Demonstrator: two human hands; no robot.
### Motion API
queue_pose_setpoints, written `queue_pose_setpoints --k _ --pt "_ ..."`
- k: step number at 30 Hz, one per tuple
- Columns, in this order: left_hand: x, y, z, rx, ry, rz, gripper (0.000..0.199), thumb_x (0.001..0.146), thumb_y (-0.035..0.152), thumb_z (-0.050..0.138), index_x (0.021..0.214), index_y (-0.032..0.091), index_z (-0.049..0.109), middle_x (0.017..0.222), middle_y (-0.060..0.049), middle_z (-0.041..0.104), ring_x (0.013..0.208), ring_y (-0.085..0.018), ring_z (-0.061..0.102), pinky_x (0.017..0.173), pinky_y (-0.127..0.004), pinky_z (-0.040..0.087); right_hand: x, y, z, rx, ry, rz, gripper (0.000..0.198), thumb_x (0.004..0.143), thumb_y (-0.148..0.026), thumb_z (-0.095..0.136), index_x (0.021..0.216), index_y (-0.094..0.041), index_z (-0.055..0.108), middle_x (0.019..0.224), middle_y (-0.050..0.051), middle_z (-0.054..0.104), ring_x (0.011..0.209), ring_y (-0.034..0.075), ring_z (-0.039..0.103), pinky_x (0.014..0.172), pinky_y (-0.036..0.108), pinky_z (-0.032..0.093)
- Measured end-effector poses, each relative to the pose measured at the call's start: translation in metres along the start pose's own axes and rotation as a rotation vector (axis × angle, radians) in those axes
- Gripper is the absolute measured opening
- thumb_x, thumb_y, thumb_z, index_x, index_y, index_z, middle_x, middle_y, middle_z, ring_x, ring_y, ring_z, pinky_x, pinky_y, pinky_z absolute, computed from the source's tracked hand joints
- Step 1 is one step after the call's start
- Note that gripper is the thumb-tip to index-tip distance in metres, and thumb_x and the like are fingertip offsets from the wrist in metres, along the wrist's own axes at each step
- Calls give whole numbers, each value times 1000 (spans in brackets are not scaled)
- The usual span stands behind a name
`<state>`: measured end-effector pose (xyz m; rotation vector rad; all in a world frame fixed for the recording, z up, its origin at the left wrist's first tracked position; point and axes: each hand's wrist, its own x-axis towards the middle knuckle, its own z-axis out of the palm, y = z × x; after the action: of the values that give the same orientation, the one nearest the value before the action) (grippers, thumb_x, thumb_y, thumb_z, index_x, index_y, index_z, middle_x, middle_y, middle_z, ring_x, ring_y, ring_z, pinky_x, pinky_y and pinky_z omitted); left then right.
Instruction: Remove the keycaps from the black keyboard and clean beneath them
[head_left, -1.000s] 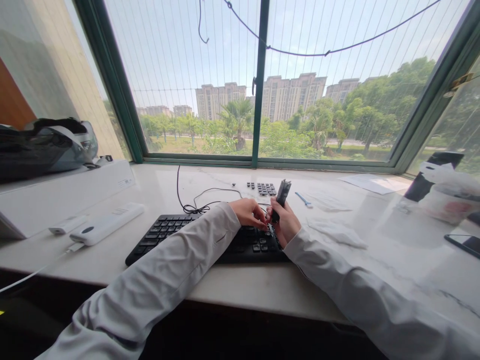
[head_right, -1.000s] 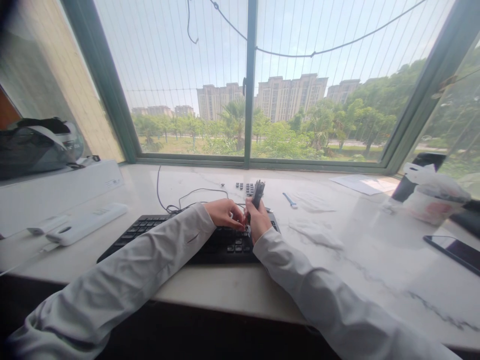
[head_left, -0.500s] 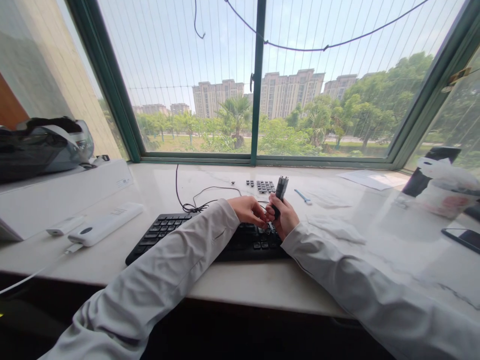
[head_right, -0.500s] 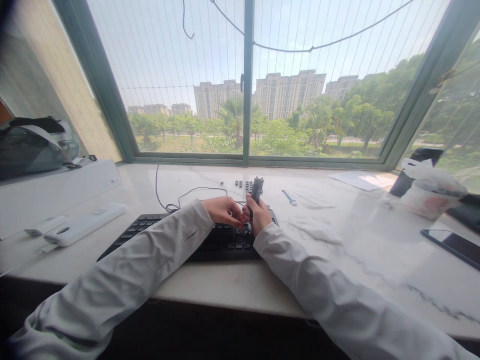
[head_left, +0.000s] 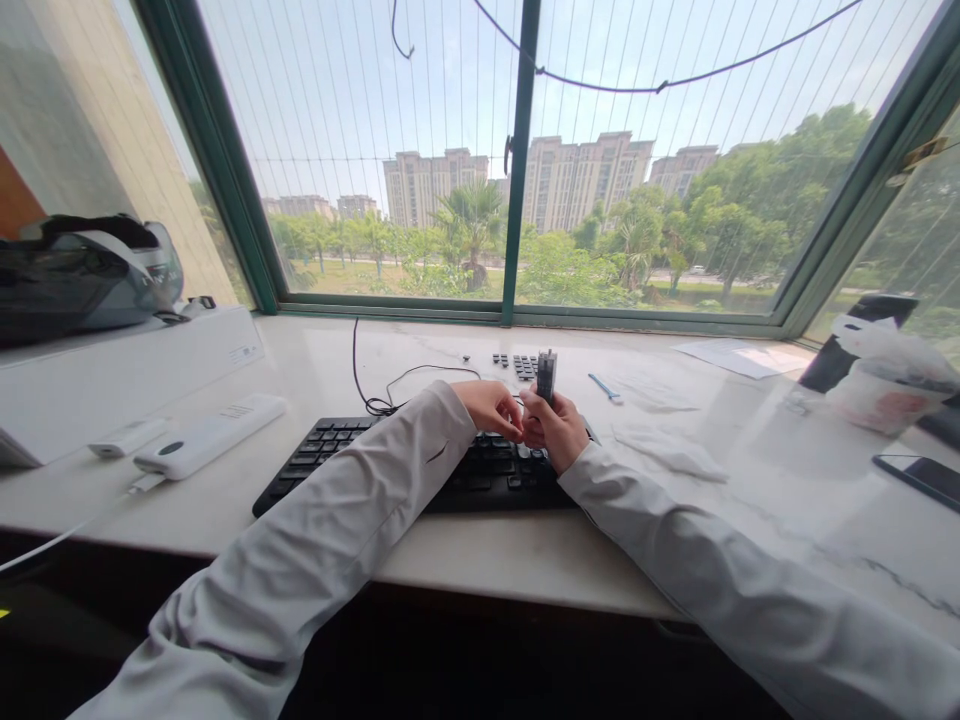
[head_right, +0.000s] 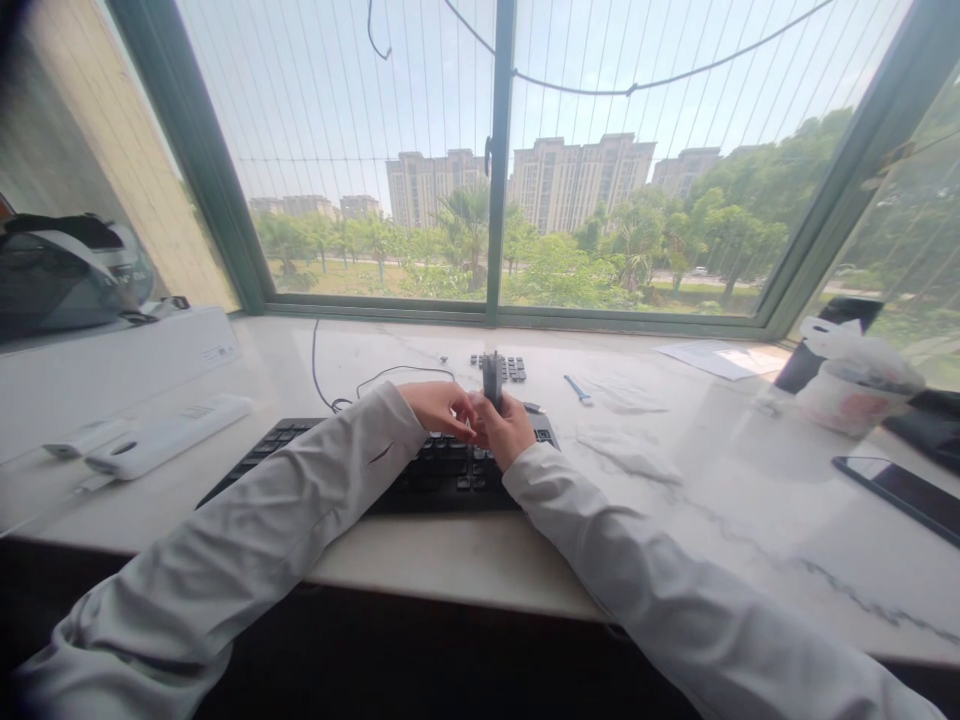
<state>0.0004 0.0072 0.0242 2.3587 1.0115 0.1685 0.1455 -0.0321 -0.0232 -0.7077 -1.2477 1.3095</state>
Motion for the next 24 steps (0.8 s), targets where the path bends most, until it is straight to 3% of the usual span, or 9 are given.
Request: queue_pose_setpoints --k 4,9,16,24 --pt "2 0 4 10 121 65 21 67 34 67 66 13 69 53 4 52 52 -7 43 50 -19 30 -2 -1 0 -85 -13 -45 38 66 -50 68 59 -21 44 39 -8 32 34 6 28 33 21 23" --pt "8 -5 13 -51 74 160 23 62 35 71 63 12 67 51 4 51 51 -7 43 53 -20 32 -1 2 -3 -239 41 -155 40 69 -51 64 53 -21 43 40 -5 39 38 9 36 36 22 29" --pt "20 -14 29 -17 155 158 25 61 36 75 71 13 70 58 3 57 58 -10 49 57 -21 36 0 5 -7 -395 91 -267 36 76 -42 57 52 -21 41 41 -4 41 40 9 37 39 23 31" --pt "24 -17 31 30 160 139 31 63 39 75 77 12 72 62 1 62 63 -12 54 61 -22 40 0 8 -9 -504 109 -321 34 81 -39 47 54 -22 36 40 -5 39 40 9 37 40 23 31"
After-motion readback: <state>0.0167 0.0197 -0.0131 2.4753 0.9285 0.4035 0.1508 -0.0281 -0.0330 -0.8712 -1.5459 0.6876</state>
